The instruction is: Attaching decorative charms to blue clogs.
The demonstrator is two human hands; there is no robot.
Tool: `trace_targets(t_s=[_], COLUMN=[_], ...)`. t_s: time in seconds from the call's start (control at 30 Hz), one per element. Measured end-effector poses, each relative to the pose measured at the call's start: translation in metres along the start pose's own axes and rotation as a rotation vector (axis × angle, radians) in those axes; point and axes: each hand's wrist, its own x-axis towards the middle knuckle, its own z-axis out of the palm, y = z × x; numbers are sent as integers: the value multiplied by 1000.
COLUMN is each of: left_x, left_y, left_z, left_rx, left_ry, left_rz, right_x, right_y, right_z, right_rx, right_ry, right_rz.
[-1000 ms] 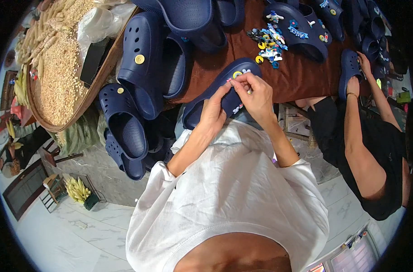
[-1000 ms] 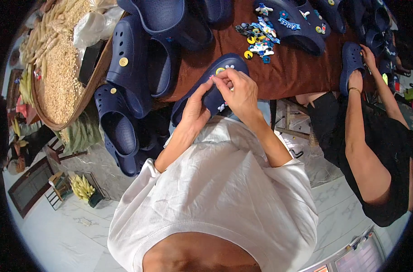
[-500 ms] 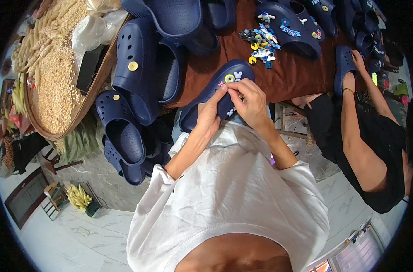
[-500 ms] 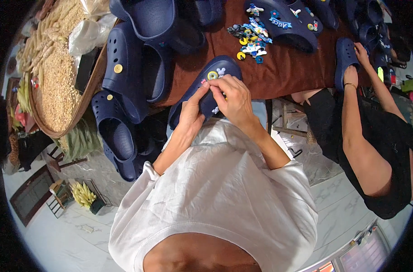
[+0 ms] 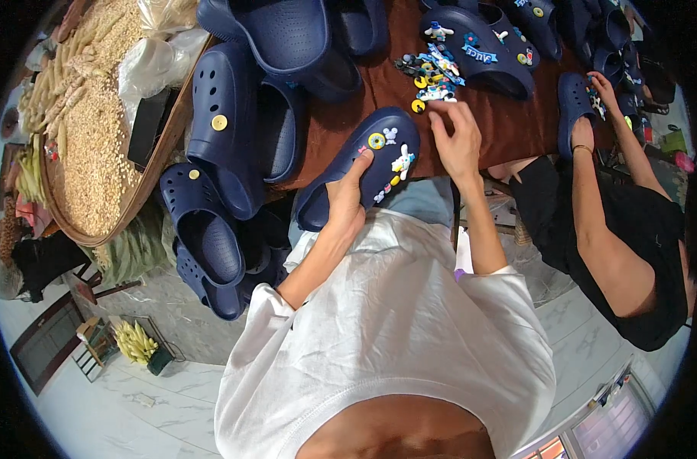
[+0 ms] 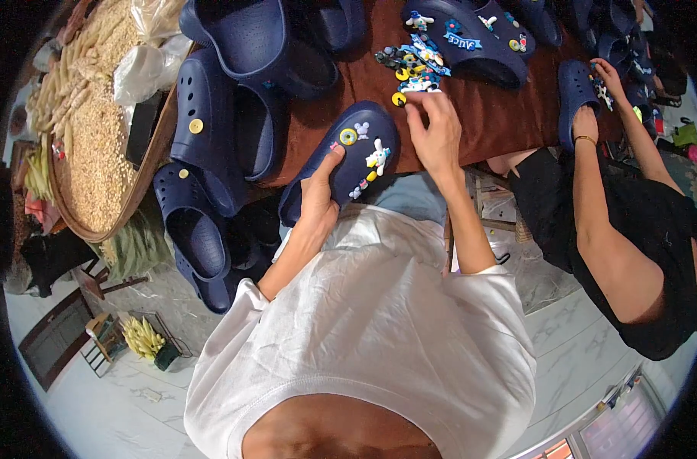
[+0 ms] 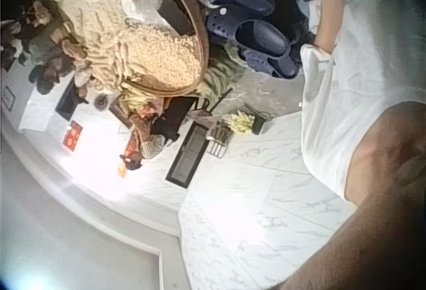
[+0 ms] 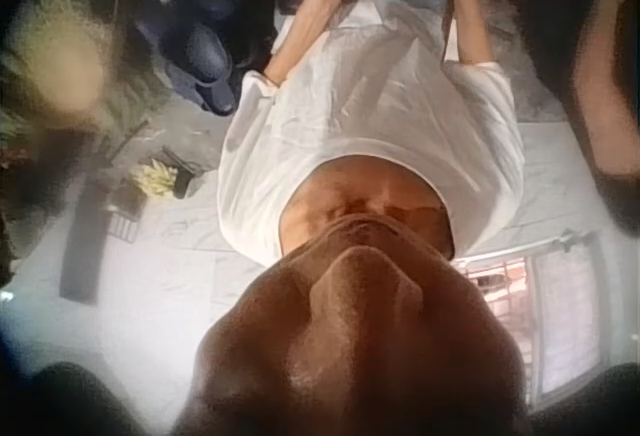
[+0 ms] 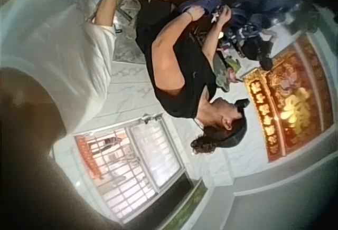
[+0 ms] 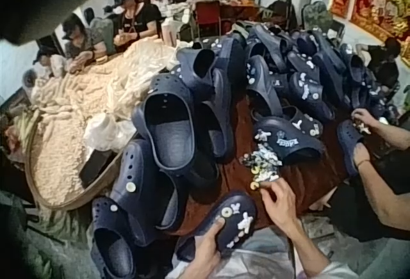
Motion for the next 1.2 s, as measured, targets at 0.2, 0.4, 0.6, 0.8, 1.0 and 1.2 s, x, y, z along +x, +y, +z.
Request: trace_targets(t_s=[0.2,0.4,0.6,0.8,1.0,1.2], left_x=[-1,2,-1,4,5,1], left_y=[4,2,5,0,0,2], left_z=[1,-6,-2,-8,-8,-5], left_rx=[-3,-18,-21,-22,-42,-13], left_ry=[24,3,0,10,19,22], left_rz=[-34,-73,-88,-114,-106,-110], right_x=[19,6,5,1,6,23], right_y=[29,33,29,33,38,66], right_z=[21,18,16,13,12,21], right_rx=[-383,-337,-315,-270,-233,-391], right_ry=[-4,23,28,-10,101,96], right_rz=[-144,-102,-68,-85,-25,63])
